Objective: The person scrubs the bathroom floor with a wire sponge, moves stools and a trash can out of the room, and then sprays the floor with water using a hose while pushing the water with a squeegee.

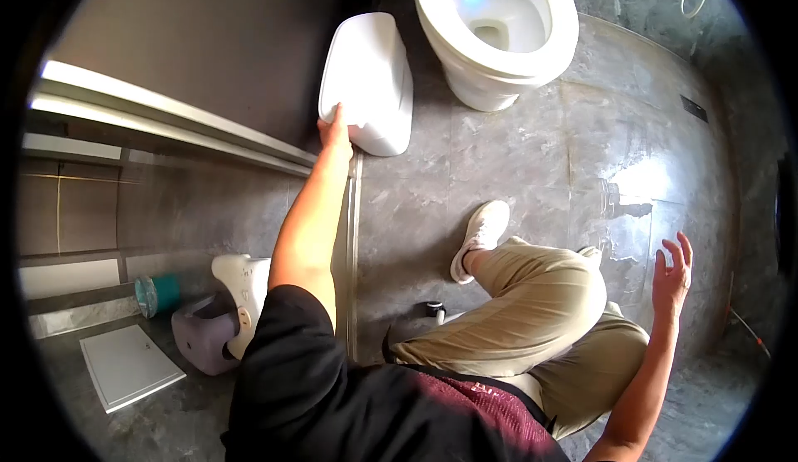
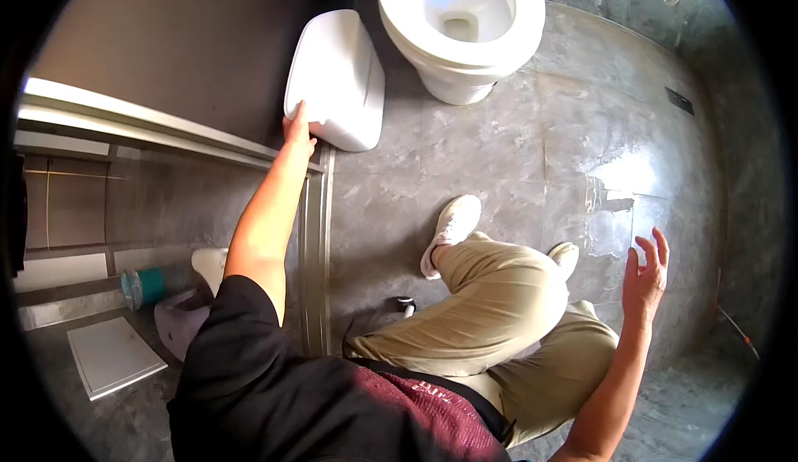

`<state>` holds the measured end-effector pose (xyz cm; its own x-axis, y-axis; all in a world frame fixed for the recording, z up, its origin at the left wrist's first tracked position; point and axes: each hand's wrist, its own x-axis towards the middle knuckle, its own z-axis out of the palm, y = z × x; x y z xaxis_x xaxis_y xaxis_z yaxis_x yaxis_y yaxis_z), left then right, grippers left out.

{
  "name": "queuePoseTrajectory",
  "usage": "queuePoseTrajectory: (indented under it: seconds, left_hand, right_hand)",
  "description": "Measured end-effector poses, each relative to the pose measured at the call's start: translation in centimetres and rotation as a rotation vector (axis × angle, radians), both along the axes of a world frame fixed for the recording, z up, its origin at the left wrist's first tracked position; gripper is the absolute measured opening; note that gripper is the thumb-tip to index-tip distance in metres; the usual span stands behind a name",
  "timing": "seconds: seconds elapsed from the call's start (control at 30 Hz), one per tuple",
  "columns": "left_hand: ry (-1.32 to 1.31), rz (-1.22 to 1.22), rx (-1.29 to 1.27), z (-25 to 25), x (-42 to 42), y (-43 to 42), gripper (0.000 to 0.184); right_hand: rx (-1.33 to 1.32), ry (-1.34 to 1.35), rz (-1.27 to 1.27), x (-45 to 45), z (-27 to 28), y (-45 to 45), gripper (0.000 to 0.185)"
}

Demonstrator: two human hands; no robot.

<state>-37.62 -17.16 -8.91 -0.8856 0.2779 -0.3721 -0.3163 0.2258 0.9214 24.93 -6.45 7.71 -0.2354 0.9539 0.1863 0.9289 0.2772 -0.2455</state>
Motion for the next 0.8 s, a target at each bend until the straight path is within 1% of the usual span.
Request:
queuePoseTrajectory:
  seconds: [0.03, 0.07, 0.13, 0.17, 0.23, 0.27, 0.33, 0.37, 0.4, 0.47, 0.5, 0.53, 0.6, 0.63, 0.67, 0.73, 0.77, 0.8]
  left_hand:
    - [-0.047, 0.052, -0.003, 2.3, 2.0, 0.4, 0.077]
    - [0.059, 0.027, -0.058, -0.1, 0.7, 0.3, 0.074]
    - [0.204, 0.149, 0.031, 0.5, 3.0, 1.0, 0.063]
    - [0.203, 0.147, 0.032, 0.1, 3.5, 1.7, 0.063]
    - [0.291, 0.089, 0.116, -0.7, 4.6, 1.9, 0.058]
    - [0.254, 0.121, 0.135, -1.1, 5.3, 2.2, 0.061]
    - [0.242, 0.138, -0.044, -1.5, 5.8, 2.6, 0.067]
    - [0.249, 0.146, -0.013, -1.6, 6.0, 3.0, 0.071]
    - [0.248, 0.153, -0.009, -1.3, 6.2, 2.9, 0.071]
    - [0.225, 0.153, -0.099, -0.5, 6.6, 2.6, 0.070]
    - [0.234, 0.134, -0.127, -0.5, 6.0, 2.3, 0.074]
    - [0.233, 0.142, -0.122, -0.5, 5.4, 1.9, 0.074]
    - [0.213, 0.045, 0.020, -0.5, 4.5, 1.2, 0.080]
    - [0.165, 0.031, 0.036, -0.5, 4.0, 0.8, 0.084]
    - [0.164, 0.041, 0.041, -0.5, 3.4, 0.4, 0.084]
    - [0.118, -0.064, -0.007, 0.2, 2.7, -0.7, 0.083]
    - [0.119, -0.047, 0.002, 0.4, 2.3, -1.3, 0.083]
    - [0.085, -0.107, 0.033, 0.4, 1.8, -1.7, 0.084]
  right_hand:
    - [-0.029, 0.029, -0.019, 0.5, 0.0, 0.4, 0.019]
    - [-0.058, 0.058, -0.039, 0.9, 0.0, 0.7, 0.018]
    - [-0.058, 0.057, -0.047, 1.4, -0.2, 1.1, 0.017]
    - [-0.085, 0.069, -0.053, 1.5, -0.5, 1.3, 0.017]
    - [-0.117, 0.085, -0.029, 1.1, -0.6, 1.8, 0.016]
    - [-0.120, 0.081, -0.021, 0.7, -0.7, 2.0, 0.016]
    - [-0.135, 0.077, 0.007, 0.0, -0.8, 2.3, 0.017]
    - [-0.151, 0.093, 0.008, -0.6, -0.8, 2.5, 0.018]
    - [-0.146, 0.092, 0.015, -1.0, -0.8, 2.5, 0.018]
    - [-0.154, 0.118, 0.058, -2.2, -0.7, 2.5, 0.019]
    - [-0.183, 0.131, 0.072, -3.3, -0.1, 2.4, 0.019]
    - [-0.224, 0.184, 0.089, -4.1, 0.1, 2.5, 0.019]
    - [-0.246, 0.173, 0.173, -5.2, -0.1, 2.4, 0.019]
    - [-0.308, 0.173, 0.170, -6.0, -0.2, 2.3, 0.018]
    - [-0.309, 0.155, 0.227, -6.5, -1.0, 2.3, 0.019]
    - [-0.401, 0.100, 0.347, -8.6, -2.4, 2.1, 0.021]
    - [-0.432, 0.077, 0.452, -10.0, -3.1, 1.9, 0.023]
    - [-0.464, 0.052, 0.556, -12.0, -3.7, 1.6, 0.025]
